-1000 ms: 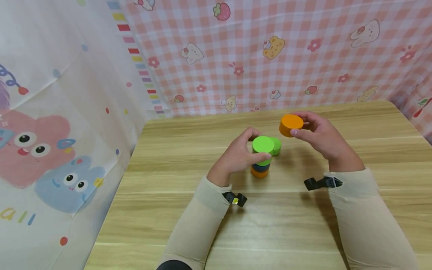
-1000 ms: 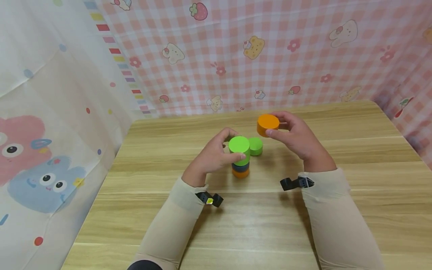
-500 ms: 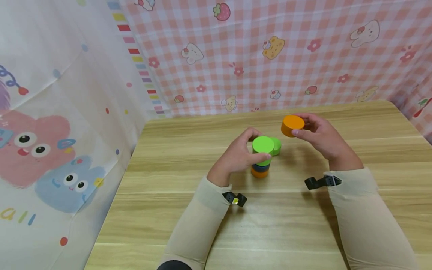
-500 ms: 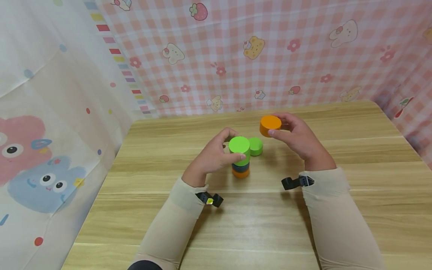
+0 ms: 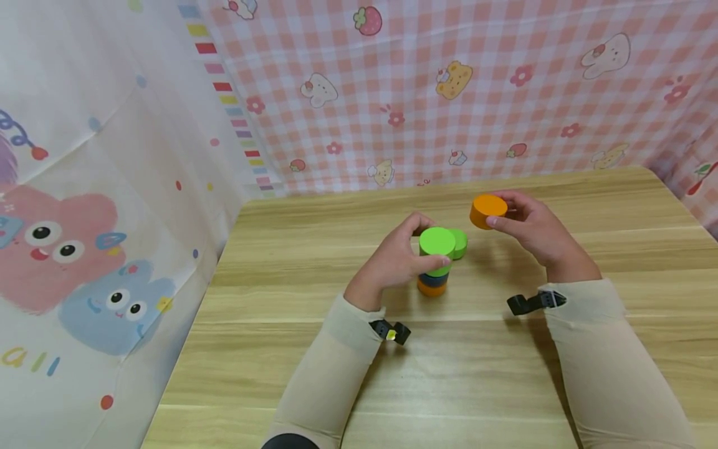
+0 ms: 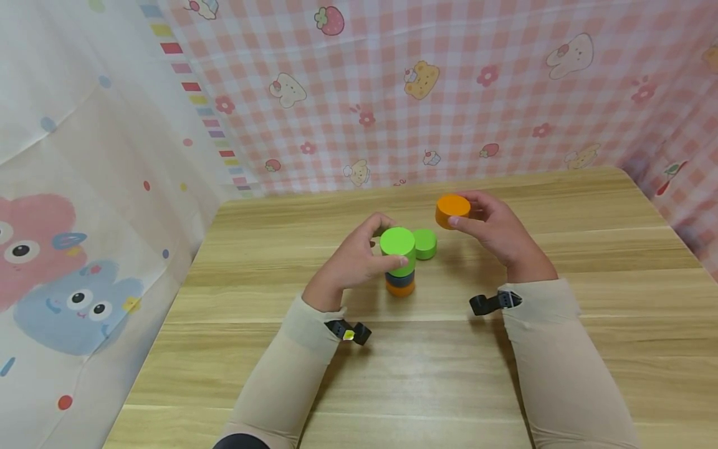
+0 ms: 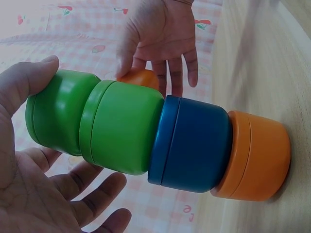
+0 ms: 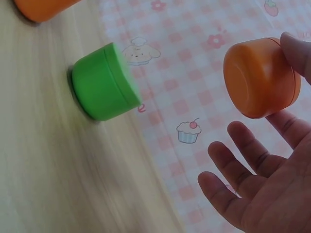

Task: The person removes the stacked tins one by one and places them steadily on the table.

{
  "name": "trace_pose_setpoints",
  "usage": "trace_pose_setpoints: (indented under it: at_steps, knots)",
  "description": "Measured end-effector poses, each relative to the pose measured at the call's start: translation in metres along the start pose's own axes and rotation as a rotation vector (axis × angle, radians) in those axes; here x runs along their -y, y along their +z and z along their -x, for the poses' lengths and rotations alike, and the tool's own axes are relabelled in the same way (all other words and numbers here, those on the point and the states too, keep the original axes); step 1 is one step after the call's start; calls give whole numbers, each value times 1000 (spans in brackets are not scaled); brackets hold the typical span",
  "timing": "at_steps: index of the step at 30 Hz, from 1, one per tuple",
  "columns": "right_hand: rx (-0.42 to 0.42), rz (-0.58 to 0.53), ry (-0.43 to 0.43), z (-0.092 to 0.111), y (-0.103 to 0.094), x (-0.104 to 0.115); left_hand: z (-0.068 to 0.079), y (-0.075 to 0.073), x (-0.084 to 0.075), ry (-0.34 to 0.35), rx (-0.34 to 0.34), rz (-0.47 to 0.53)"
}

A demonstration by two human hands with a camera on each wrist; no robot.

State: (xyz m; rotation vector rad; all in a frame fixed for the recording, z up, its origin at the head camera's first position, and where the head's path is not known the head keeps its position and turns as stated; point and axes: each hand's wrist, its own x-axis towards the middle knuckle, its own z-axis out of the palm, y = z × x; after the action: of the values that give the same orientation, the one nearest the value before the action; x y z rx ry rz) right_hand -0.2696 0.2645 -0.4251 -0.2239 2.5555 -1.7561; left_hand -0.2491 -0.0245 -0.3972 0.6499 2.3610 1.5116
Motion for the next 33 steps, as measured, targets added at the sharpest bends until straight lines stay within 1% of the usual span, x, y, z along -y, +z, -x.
trace_pose_setpoints:
  at_steps: [5, 11, 18, 25, 30, 33]
  knots:
    - [4, 10, 2, -4, -1, -8, 0, 0, 1, 6, 1, -6]
    - [6, 15, 16, -5, -1, -11, -1, 0, 1, 11, -3, -12]
    - [12, 9, 54, -5, -1, -12, -1, 0, 2, 2, 1, -5]
    - [15, 16, 79, -7, -2, -18, -1, 0, 2, 5, 1, -10]
    - [22, 0, 112, -7, -3, -20, 0, 0, 0, -3, 5, -12]
    - [22, -6, 115, -7, -4, -22, 0, 0, 0, -6, 6, -16]
